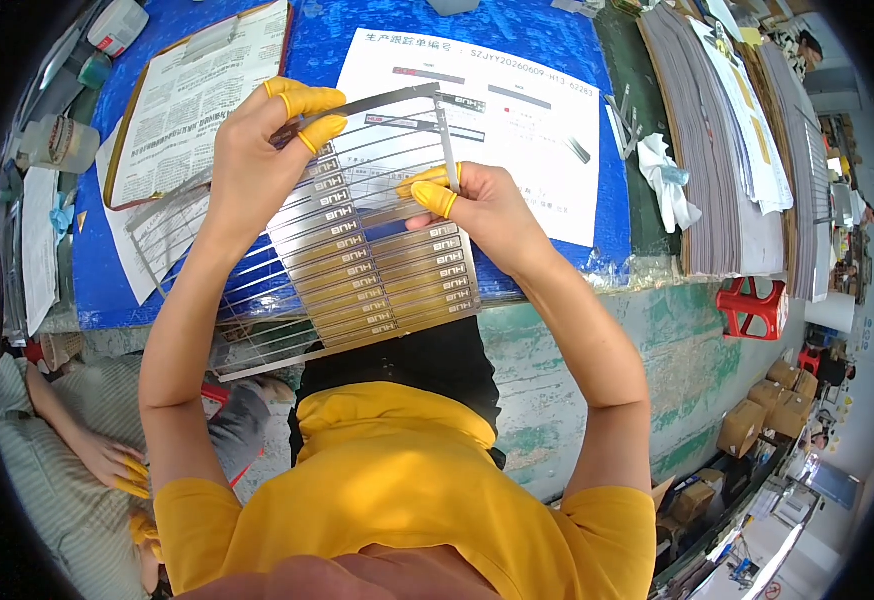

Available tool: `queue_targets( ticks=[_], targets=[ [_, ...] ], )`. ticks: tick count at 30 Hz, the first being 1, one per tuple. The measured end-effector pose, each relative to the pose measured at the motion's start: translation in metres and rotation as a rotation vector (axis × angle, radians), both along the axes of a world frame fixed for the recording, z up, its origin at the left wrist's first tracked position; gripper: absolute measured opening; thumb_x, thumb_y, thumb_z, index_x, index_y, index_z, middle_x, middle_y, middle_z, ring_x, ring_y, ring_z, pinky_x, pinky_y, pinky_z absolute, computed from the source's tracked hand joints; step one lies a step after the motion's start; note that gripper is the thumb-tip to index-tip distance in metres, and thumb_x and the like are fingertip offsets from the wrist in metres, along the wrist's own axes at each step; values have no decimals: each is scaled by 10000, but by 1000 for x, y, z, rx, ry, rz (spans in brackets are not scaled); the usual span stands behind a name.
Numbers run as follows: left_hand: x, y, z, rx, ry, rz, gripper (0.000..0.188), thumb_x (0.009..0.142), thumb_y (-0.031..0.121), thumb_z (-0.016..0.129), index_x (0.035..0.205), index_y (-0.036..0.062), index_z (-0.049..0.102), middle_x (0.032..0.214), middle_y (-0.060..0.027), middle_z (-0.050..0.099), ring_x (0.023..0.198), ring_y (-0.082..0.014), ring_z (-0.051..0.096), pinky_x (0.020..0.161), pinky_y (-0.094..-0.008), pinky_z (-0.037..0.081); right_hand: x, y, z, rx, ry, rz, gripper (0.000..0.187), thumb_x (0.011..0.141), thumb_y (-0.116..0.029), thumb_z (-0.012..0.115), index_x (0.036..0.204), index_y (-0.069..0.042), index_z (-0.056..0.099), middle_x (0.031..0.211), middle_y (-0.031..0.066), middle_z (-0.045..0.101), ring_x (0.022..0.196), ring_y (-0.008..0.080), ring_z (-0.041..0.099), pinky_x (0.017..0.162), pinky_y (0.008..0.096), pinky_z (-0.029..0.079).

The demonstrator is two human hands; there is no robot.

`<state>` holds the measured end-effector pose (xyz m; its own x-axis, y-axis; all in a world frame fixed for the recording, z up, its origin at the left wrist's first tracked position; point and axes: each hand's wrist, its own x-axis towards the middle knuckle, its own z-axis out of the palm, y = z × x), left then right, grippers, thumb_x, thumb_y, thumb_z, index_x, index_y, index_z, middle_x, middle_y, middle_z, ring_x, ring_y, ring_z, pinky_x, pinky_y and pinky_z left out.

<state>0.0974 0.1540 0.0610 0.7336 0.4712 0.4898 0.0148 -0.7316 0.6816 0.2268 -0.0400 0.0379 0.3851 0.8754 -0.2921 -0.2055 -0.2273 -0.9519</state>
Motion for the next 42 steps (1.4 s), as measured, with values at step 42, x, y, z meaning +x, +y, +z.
queue_targets(
  ticks=[42],
  targets=[
    [-4,6,-3,-89,-11,3,193,753,131,723,940,87,712,794,-19,607,570,-114,524,547,-241,428,43,11,-3,187,-627,-335,295,853,-162,653,1114,-26,630,926,36,643,811,105,537,731,236,449]
  ],
)
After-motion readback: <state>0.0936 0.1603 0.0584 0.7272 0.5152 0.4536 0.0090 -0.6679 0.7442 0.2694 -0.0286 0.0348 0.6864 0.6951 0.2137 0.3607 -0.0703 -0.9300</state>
